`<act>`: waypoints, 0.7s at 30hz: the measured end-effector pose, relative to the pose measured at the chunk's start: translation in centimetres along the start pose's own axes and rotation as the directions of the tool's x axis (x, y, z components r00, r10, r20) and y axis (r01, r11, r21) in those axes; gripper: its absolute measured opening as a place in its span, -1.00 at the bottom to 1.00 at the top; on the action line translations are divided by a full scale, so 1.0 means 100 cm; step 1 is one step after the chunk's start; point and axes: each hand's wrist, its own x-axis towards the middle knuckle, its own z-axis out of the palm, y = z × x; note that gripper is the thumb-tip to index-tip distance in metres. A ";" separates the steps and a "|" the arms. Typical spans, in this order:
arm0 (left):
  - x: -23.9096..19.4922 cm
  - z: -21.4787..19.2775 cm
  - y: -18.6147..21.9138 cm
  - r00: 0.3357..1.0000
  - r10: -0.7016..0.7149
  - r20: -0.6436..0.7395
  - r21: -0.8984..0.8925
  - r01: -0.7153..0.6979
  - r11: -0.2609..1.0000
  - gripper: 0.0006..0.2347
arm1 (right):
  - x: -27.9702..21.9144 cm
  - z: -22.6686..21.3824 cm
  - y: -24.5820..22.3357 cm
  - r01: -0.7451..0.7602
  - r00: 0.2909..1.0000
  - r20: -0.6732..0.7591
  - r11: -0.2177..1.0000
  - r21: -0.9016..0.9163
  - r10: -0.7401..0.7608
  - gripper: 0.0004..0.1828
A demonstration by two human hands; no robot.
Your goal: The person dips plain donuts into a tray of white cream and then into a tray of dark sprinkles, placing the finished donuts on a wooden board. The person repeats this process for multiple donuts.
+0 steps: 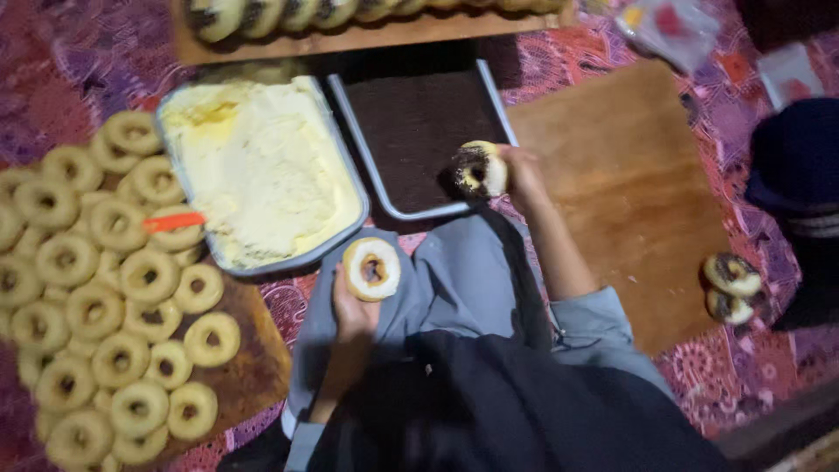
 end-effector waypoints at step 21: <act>-0.008 0.162 -0.101 0.939 -0.336 0.073 0.089 0.330 0.940 -0.52 | -0.128 -0.532 0.014 0.044 0.394 -0.867 0.948 -0.314 -0.306 -0.95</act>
